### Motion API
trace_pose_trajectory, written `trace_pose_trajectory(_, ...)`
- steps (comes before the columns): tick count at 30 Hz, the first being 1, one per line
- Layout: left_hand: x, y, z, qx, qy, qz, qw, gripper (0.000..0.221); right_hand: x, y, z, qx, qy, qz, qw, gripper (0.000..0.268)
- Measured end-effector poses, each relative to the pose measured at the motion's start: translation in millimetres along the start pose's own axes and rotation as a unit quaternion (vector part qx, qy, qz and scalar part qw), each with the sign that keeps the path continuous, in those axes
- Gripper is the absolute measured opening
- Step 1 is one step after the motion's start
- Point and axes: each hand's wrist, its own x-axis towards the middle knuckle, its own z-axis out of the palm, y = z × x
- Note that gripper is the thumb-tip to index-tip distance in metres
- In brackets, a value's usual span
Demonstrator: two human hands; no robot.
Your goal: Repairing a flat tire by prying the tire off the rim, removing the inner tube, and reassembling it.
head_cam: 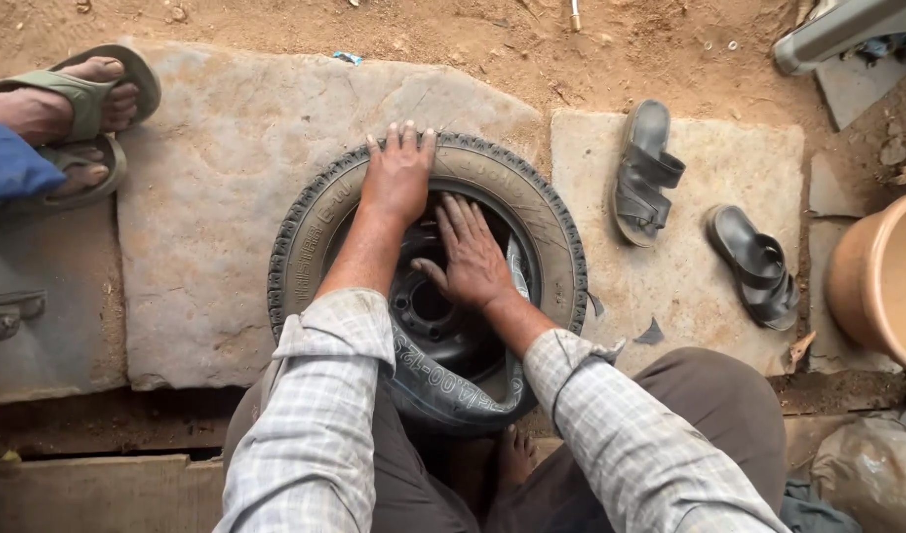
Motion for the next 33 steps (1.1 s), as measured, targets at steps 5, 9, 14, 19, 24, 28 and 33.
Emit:
trace_pose_trajectory(5, 1.9, -3.3, 3.1, 0.028, 0.001, -0.001, 1.000, 0.076, 15.2, 13.0, 2.0, -0.032, -0.020, -0.005, 0.999, 0.099)
trace_pose_trajectory(9, -4.6, 0.3, -7.0, 0.017, -0.013, -0.004, 1.000, 0.074, 20.3, 18.1, -1.4, 0.037, -0.067, -0.001, 0.997, 0.096)
trace_pose_trajectory(14, -1.0, -1.3, -4.1, 0.010, -0.011, 0.000, 1.000, 0.075, 38.9, 22.1, -7.9, 0.037, -0.091, 0.032, 0.995, 0.095)
trace_pose_trajectory(19, 3.6, -0.8, -5.6, 0.004, -0.014, 0.001, 1.000, 0.073, 59.0, 16.3, -24.8, 0.078, -0.170, 0.123, 0.975, 0.089)
trace_pose_trajectory(24, 2.4, -3.2, 4.6, 0.014, 0.007, 0.008, 1.000, 0.069, 64.1, 13.9, -25.3, 0.087, -0.196, 0.145, 0.966, 0.100)
trace_pose_trajectory(28, -2.5, 7.5, 10.8, 0.052, 0.041, 0.008, 0.998, 0.063, 65.3, 27.4, -15.0, 0.113, -0.187, 0.139, 0.966, 0.091)
trace_pose_trajectory(33, 2.8, 1.9, 40.4, 0.125, 0.126, 0.032, 0.984, 0.060, 71.9, 28.3, -14.7, 0.098, -0.240, 0.148, 0.954, 0.100)
